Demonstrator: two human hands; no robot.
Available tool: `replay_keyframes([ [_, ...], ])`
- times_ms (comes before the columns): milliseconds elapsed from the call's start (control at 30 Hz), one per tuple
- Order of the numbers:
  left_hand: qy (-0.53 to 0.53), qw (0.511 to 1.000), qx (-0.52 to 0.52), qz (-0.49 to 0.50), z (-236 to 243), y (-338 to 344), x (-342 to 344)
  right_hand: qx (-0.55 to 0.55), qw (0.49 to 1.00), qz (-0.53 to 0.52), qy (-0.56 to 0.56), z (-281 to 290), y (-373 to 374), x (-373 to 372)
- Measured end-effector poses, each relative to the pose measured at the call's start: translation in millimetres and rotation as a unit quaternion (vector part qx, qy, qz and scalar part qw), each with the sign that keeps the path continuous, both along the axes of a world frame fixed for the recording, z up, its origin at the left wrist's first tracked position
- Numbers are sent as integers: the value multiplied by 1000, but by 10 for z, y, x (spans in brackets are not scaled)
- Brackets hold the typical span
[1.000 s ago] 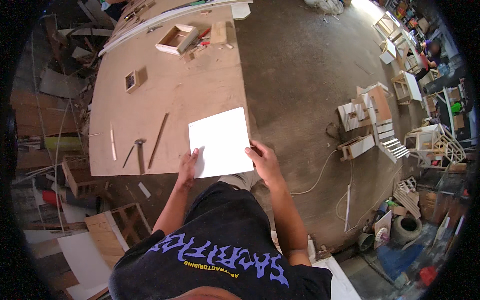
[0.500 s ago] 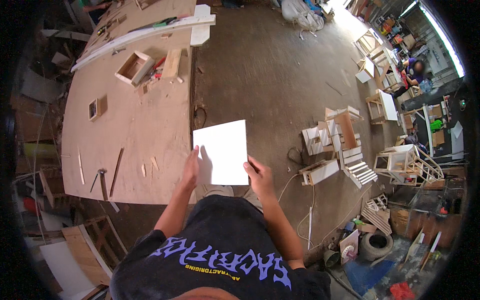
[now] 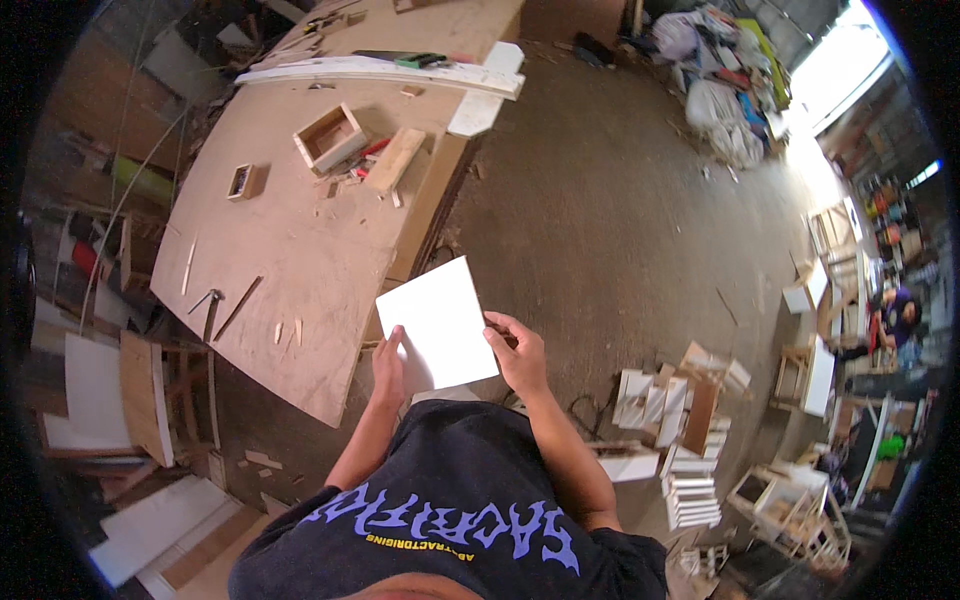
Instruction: The person marks a wood piece with a pencil, sands the edges of another wood piece with a sanding block, and then fits the pieces together to form a wooden box on a workbench.
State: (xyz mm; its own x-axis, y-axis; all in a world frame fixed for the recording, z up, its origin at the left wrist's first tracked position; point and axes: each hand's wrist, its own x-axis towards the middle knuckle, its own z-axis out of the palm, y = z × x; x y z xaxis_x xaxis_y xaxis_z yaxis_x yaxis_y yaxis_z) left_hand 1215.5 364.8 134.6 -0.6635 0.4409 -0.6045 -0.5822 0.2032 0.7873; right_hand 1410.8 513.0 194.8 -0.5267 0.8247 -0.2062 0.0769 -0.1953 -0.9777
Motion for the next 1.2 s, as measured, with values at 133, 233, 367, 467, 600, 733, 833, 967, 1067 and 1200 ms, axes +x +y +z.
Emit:
replay_keyframes([
  [133, 23, 994, 8, 102, -37, 145, 191, -12, 994, 93, -53, -61, 607, -158],
  [233, 29, 985, 5, 172, -83, 215, 131, -57, 986, 145, -49, -250, 964, -517],
  [367, -9, 959, 25, 283, 17, 302, -217, -95, 969, 218, -70, -309, 1309, -1292],
  [467, -14, 962, -11, 272, 113, 392, -668, -48, 961, 255, -91, -359, 1527, -1934],
  [600, 80, 947, 37, 310, -89, 573, -1113, 22, 949, 298, -102, -506, 1885, -2622],
  [733, 34, 937, 39, 345, -79, 666, -1480, 195, 909, 331, -161, -524, 2396, -3347],
  [833, 3, 902, 78, 424, 67, 825, -1654, 394, 816, 373, -198, -645, 2717, -3691],
  [967, 3, 877, 113, 467, 173, 984, -1650, 583, 629, 486, -167, -678, 2888, -4441],
  [1067, -11, 856, 59, 514, 232, 1166, -1565, 654, 453, 588, -148, -907, 3092, -4857],
  [1200, -1, 809, 92, 581, 233, 1492, -1308, 657, 365, 654, -85, -1269, 3365, -5239],
])
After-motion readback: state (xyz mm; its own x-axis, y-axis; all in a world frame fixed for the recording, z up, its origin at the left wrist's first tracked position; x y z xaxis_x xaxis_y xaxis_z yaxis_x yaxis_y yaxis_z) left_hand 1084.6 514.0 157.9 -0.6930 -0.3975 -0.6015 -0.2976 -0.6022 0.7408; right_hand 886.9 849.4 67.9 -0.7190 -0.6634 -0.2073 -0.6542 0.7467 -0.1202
